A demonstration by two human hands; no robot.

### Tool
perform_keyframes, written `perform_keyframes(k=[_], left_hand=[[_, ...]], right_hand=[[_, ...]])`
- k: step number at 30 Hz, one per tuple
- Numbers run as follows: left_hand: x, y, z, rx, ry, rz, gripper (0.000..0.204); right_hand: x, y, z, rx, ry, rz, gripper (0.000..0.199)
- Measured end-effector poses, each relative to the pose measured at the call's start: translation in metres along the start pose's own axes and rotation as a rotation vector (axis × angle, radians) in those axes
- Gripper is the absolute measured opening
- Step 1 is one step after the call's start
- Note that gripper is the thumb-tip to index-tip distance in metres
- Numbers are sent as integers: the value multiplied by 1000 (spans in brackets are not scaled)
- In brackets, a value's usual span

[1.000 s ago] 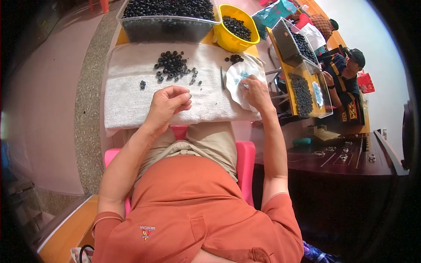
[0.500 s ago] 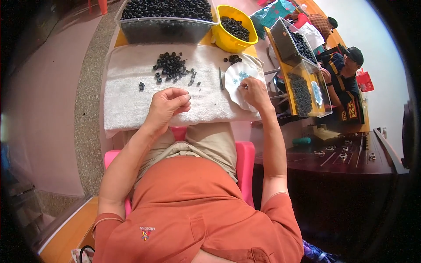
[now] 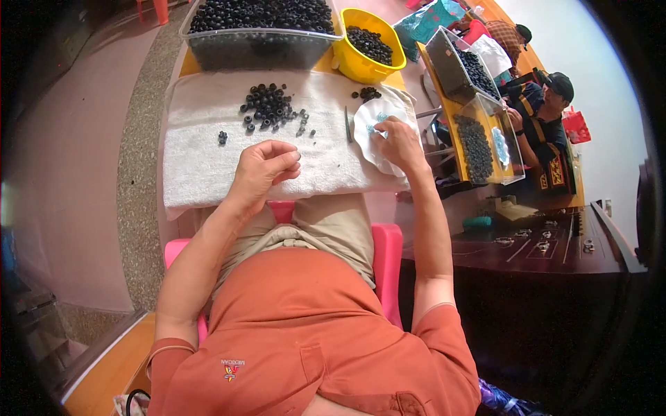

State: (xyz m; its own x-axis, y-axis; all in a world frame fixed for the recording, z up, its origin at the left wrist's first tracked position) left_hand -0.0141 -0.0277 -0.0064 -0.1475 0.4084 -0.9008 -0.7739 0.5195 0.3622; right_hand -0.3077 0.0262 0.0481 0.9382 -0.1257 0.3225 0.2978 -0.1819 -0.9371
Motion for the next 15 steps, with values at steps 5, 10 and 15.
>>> perform_keyframes(k=[5, 10, 15], left_hand=[[-2, 1, 2, -4, 4, 2, 12], [-2, 2, 2, -4, -1, 11, 11], [0, 1, 1, 3, -9, 13, 11]], right_hand=[[-4, 6, -2, -14, -37, -29, 17], [-6, 8, -4, -28, -52, -24, 17], [-6, 8, -5, -17, -69, -20, 17]])
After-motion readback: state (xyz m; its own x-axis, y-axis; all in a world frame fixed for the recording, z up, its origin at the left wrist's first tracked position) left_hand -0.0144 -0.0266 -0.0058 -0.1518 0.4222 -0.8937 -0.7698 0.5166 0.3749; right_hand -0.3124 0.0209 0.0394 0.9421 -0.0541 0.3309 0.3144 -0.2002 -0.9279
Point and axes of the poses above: each hand's wrist, its own z-axis away from the middle knuckle, its own y-axis out of the palm, x = y × z, the point moved 3 cm from there along -z, towards the middle knuckle, and after that the axes turned 9 degrees about -z, right-handed, at the moved point
